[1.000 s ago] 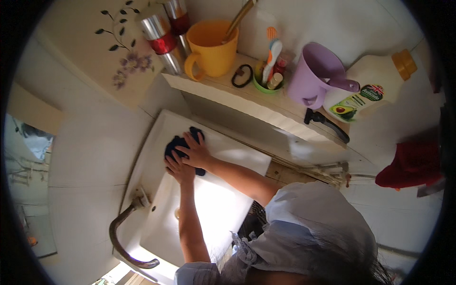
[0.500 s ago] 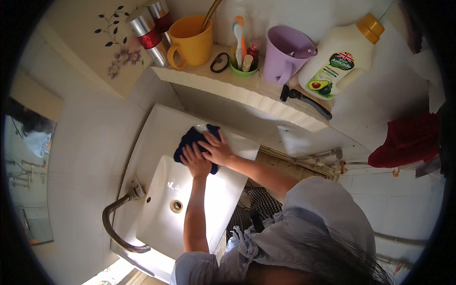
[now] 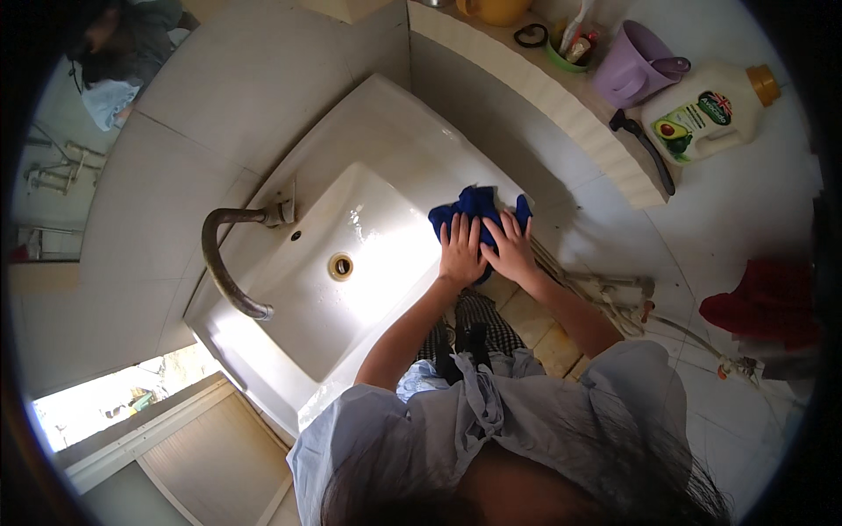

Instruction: The person cleans a bathroom sink and the surrounding wall tiles using a cloth, first rinsing the cloth under the faucet and then wiping the interior and rim of the sink before scrubbing the adjacent wall.

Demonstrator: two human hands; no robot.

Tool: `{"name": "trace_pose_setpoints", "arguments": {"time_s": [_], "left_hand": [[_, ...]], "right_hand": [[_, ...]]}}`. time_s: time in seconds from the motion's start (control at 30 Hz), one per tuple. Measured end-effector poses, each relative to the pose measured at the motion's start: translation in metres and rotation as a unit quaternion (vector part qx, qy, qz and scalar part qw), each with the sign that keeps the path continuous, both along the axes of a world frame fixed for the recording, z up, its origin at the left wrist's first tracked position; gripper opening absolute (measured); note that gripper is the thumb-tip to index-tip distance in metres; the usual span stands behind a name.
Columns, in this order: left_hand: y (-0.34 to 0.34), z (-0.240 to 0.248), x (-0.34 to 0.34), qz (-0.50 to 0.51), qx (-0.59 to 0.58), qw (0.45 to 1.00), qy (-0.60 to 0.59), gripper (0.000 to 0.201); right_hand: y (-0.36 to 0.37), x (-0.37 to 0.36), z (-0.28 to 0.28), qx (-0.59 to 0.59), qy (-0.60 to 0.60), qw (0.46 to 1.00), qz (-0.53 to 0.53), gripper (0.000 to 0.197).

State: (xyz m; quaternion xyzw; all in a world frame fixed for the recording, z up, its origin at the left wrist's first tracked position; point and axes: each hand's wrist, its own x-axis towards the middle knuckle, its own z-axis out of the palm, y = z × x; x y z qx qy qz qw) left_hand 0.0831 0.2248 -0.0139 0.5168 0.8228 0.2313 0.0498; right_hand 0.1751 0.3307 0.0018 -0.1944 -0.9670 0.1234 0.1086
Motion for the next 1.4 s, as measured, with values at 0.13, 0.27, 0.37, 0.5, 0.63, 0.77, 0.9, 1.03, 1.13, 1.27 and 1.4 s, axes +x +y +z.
{"name": "trace_pose_setpoints", "arguments": {"time_s": [0.13,0.27,0.37,0.5,0.63,0.77,0.9,1.03,1.13,1.27,1.4], "left_hand": [[-0.032,0.0,0.012,0.024,0.005,0.999,-0.045,0.066],[-0.04,0.001,0.016,0.058,-0.002,0.997,-0.052,0.064],[-0.041,-0.001,0.016,0.093,-0.008,0.995,-0.041,0.063],[-0.039,-0.006,0.013,0.124,-0.037,0.992,0.001,0.061],[-0.027,-0.003,0.009,0.152,-0.015,0.988,0.004,0.06],[-0.015,-0.021,-0.007,0.197,0.031,0.979,-0.041,0.06],[-0.011,-0.036,-0.019,0.182,-0.043,0.98,0.061,0.058],[0.0,-0.024,-0.036,0.16,-0.022,0.978,0.136,0.06],[0.019,-0.023,-0.055,0.165,-0.015,0.968,0.186,0.061],[0.046,-0.032,-0.104,0.192,-0.022,0.956,0.221,0.061],[0.064,-0.02,-0.116,0.195,-0.12,0.965,0.13,0.064]], "right_hand": [[-0.026,0.006,0.003,-0.03,-0.024,0.999,0.023,0.052],[-0.035,0.0,0.002,-0.034,-0.019,0.999,0.023,0.053],[-0.036,-0.01,0.001,-0.027,-0.031,0.999,0.03,0.053],[-0.036,-0.019,-0.004,-0.031,-0.036,0.998,0.033,0.053],[-0.02,-0.033,-0.008,-0.011,-0.028,0.998,0.052,0.055],[-0.014,-0.057,-0.011,-0.015,-0.044,0.998,0.05,0.059],[-0.012,-0.063,-0.026,-0.063,-0.037,0.997,0.037,0.06],[-0.01,-0.057,-0.018,-0.078,0.009,0.997,0.017,0.059],[-0.011,-0.028,0.013,-0.104,-0.034,0.994,0.004,0.057],[-0.005,0.022,0.025,-0.157,-0.114,0.981,-0.01,0.046],[0.0,0.077,0.035,-0.2,-0.089,0.972,-0.086,0.038]]}}
